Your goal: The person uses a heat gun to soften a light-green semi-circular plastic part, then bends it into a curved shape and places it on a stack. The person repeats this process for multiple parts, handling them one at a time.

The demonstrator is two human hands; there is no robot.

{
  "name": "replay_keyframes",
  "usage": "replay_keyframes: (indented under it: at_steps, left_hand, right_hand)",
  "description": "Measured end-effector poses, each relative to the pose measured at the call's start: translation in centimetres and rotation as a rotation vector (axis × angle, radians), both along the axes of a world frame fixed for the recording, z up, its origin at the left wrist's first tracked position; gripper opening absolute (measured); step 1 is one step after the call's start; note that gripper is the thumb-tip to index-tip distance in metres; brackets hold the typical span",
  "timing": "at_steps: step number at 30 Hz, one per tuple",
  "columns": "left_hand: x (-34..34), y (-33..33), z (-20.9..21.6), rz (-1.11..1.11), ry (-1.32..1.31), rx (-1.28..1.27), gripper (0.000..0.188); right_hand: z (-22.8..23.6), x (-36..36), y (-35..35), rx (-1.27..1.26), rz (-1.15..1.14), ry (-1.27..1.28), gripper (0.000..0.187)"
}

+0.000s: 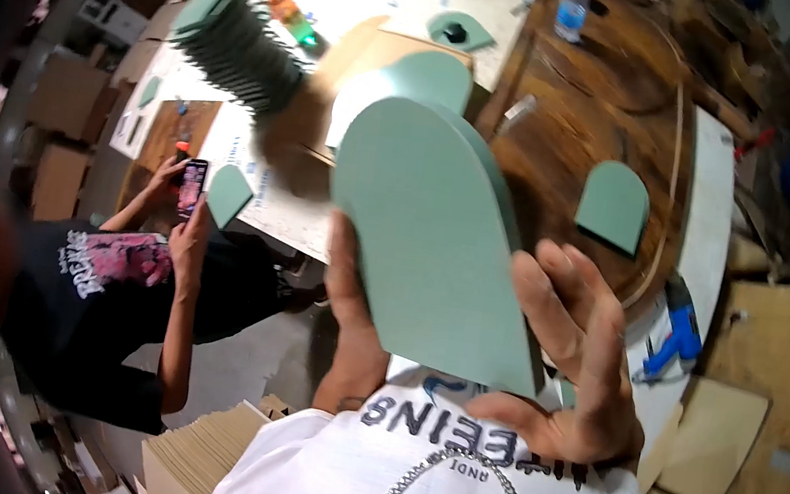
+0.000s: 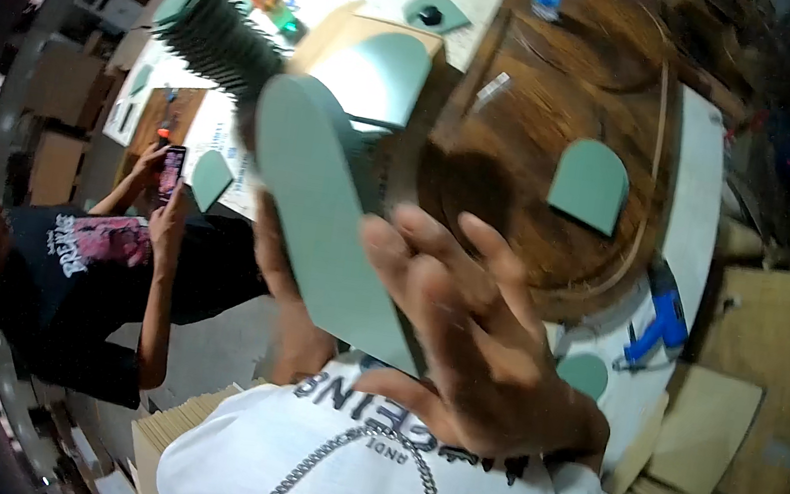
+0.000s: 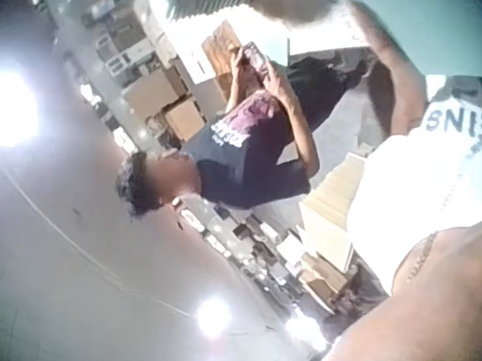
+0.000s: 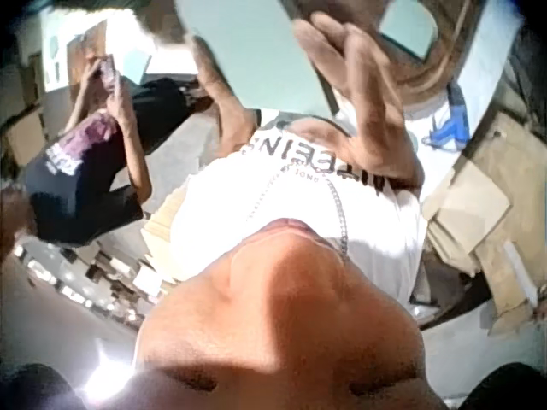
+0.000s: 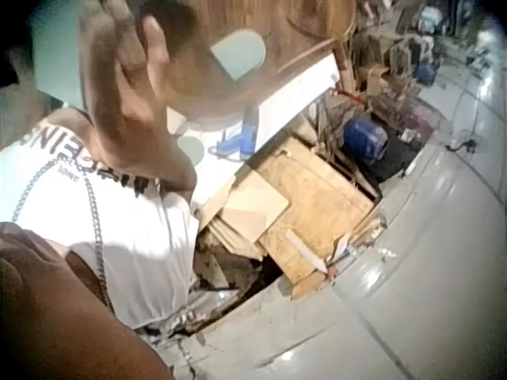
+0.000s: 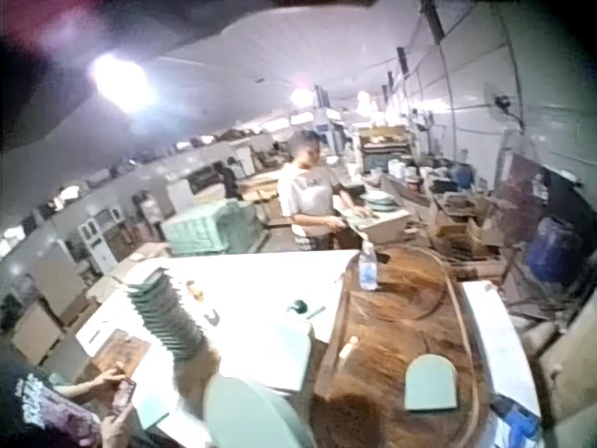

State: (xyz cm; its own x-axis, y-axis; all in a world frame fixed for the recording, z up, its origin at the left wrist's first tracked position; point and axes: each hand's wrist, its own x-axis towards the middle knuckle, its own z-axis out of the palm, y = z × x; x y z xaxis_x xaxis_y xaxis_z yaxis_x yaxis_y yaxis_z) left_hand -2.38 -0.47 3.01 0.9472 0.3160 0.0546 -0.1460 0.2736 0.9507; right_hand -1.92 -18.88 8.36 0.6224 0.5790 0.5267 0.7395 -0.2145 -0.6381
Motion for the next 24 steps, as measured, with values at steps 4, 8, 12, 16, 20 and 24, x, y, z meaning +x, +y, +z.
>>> replay_keyframes:
  at_steps: [4,8,12,16,20,24]
  left_hand:
    - [0.3,2.1,-0.8,-0.107,-0.068,-0.241,0.049]
    - [1.0,2.9,-0.9,-0.094,0.070,-0.562,0.054]
    - [1.4,2.9,-1.0,-0.085,0.097,-0.591,0.057]
    - [1.7,2.9,-0.9,-0.100,0.078,-0.597,0.056]
    - [1.7,2.9,-0.6,-0.060,0.086,-0.542,0.056]
    - [1.9,4.0,-2.1,-0.011,0.048,-0.556,0.052]
  right_hand:
    - [-0.4,-0.6,0.6,-0.001,-0.092,-0.015,0.100]
    - [-1.2,-0.7,1.2,-0.006,-0.198,-0.045,0.097]
    - [-1.5,-0.1,1.3,-0.015,-0.246,-0.060,0.097]
    - [-2.6,-0.5,1.6,0.114,-0.298,-0.029,0.096]
    - [-3.9,-0.9,1.6,0.158,-0.375,-0.045,0.093]
    - [-4.1,-0.8,2.4,0.180,-0.481,-0.062,0.083]
